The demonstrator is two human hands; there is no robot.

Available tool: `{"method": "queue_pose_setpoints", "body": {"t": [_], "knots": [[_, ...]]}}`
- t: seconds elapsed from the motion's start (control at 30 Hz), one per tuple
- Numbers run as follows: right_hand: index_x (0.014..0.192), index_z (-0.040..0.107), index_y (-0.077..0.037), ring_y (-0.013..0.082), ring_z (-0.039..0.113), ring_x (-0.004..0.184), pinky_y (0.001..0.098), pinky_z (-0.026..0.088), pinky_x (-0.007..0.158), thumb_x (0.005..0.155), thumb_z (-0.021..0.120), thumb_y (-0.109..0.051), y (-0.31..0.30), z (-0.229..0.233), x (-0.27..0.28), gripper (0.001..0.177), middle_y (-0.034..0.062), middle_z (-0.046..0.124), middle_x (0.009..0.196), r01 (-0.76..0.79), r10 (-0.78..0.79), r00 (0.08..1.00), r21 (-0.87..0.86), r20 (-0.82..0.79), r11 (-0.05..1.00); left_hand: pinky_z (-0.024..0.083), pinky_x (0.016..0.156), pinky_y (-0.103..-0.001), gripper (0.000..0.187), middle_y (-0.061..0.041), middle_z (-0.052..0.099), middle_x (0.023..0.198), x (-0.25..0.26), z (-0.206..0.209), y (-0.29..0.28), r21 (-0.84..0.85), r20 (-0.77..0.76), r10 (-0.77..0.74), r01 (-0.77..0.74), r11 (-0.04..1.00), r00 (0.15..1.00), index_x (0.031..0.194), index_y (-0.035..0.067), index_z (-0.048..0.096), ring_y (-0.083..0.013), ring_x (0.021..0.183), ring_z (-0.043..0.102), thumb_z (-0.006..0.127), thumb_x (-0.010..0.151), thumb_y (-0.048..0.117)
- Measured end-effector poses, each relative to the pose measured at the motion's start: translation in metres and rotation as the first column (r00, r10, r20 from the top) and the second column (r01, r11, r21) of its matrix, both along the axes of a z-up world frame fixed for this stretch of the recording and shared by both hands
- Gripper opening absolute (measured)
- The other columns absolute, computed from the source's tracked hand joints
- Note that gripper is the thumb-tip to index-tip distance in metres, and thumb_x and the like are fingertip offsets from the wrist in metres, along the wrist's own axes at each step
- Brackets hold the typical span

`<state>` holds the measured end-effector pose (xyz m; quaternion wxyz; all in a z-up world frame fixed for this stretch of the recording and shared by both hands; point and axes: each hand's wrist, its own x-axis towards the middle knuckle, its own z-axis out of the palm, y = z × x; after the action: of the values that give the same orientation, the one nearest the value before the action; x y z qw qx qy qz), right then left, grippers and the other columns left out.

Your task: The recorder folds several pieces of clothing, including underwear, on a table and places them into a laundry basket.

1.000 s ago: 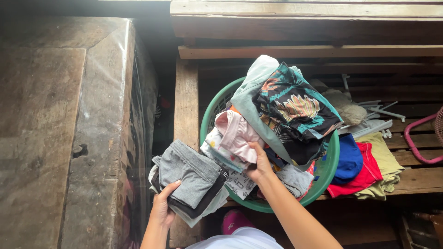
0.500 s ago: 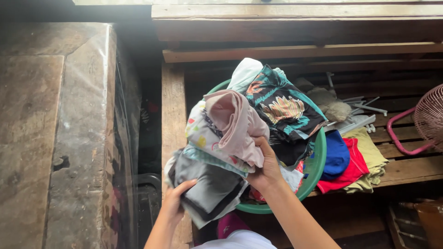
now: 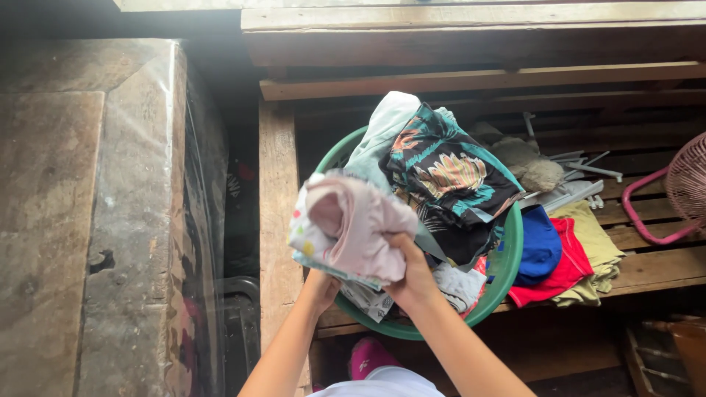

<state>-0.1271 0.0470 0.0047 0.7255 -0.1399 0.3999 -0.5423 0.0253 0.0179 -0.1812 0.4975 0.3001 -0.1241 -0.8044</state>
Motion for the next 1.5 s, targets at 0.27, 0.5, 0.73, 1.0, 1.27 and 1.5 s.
{"method": "queue_pose_setpoints", "body": {"t": [0.27, 0.5, 0.73, 1.0, 1.27, 1.5], "knots": [[0.122, 0.066, -0.007, 0.0223, 0.071, 0.102, 0.0398, 0.057, 0.089, 0.081, 0.073, -0.023, 0.003, -0.065, -0.031, 0.045, 0.0059, 0.074, 0.111, 0.105, -0.1, 0.993, 0.088, -0.063, 0.991, 0.053, 0.088, -0.041, 0.075, -0.005, 0.057, 0.131, 0.025, 0.079, 0.0, 0.139, 0.48, -0.132, 0.073, 0.988, 0.867, 0.15, 0.021, 0.023, -0.0242, 0.115, 0.062, 0.063, 0.087, 0.014], [0.122, 0.066, -0.006, 0.0219, 0.072, 0.101, 0.0396, 0.058, 0.091, 0.081, 0.072, -0.019, -0.002, -0.051, -0.021, 0.043, 0.0058, 0.074, 0.112, 0.085, -0.082, 0.996, 0.082, -0.036, 0.993, 0.045, 0.11, -0.044, 0.064, -0.02, 0.053, 0.147, 0.038, 0.177, 0.024, -0.647, 0.737, 0.635, -0.03, 0.762, 0.231, 0.15, 0.007, 0.045, -0.0378, 0.139, 0.052, 0.057, 0.087, 0.003], [0.121, 0.067, -0.002, 0.0221, 0.072, 0.095, 0.04, 0.057, 0.084, 0.083, 0.074, -0.021, -0.006, -0.042, -0.037, 0.043, 0.0091, 0.073, 0.11, 0.047, -0.02, 0.975, 0.118, -0.221, 0.992, 0.026, 0.103, -0.068, 0.092, -0.013, 0.028, 0.162, 0.012, 0.215, 0.011, -0.524, 0.766, 0.642, 0.56, 0.642, -0.019, 0.154, 0.02, 0.041, -0.0488, 0.144, 0.029, 0.089, 0.079, 0.045], [0.127, 0.052, 0.0, 0.0385, 0.058, 0.121, 0.0497, 0.05, 0.101, 0.081, 0.078, -0.042, 0.024, 0.041, -0.003, 0.068, 0.0202, 0.06, 0.127, -0.174, -0.091, -0.367, -0.028, -0.926, 0.984, 0.042, 0.112, -0.048, 0.114, -0.008, 0.026, 0.168, 0.014, 0.187, -0.02, -0.533, 0.832, 0.469, 0.662, 0.527, 0.296, 0.157, 0.029, 0.032, -0.0443, 0.137, 0.046, 0.092, 0.061, 0.041], [0.16, 0.022, -0.009, 0.0371, 0.018, 0.155, 0.0599, 0.018, 0.119, 0.092, 0.063, -0.05, -0.003, -0.01, -0.022, 0.09, 0.0174, 0.018, 0.168, -0.675, -0.343, -0.305, -0.052, -0.888, 0.736, 0.028, 0.12, -0.051, 0.119, -0.013, 0.02, 0.17, 0.009, 0.112, -0.042, -0.587, 0.807, 0.421, 0.633, 0.505, 0.413, 0.161, 0.022, 0.025, -0.0461, 0.15, 0.029, 0.092, 0.065, 0.046], [0.165, 0.011, -0.013, 0.037, 0.008, 0.158, 0.0526, 0.016, 0.122, 0.096, 0.056, -0.055, -0.01, -0.056, -0.052, 0.092, 0.0156, 0.003, 0.172, -0.726, -0.281, -0.285, 0.015, -0.916, 0.688, 0.017, 0.123, -0.051, 0.127, -0.014, 0.013, 0.171, -0.007, 0.091, -0.043, -0.465, 0.882, 0.353, 0.702, 0.539, 0.313, 0.163, 0.023, 0.017, -0.0411, 0.156, 0.015, 0.092, 0.063, 0.049]]}}
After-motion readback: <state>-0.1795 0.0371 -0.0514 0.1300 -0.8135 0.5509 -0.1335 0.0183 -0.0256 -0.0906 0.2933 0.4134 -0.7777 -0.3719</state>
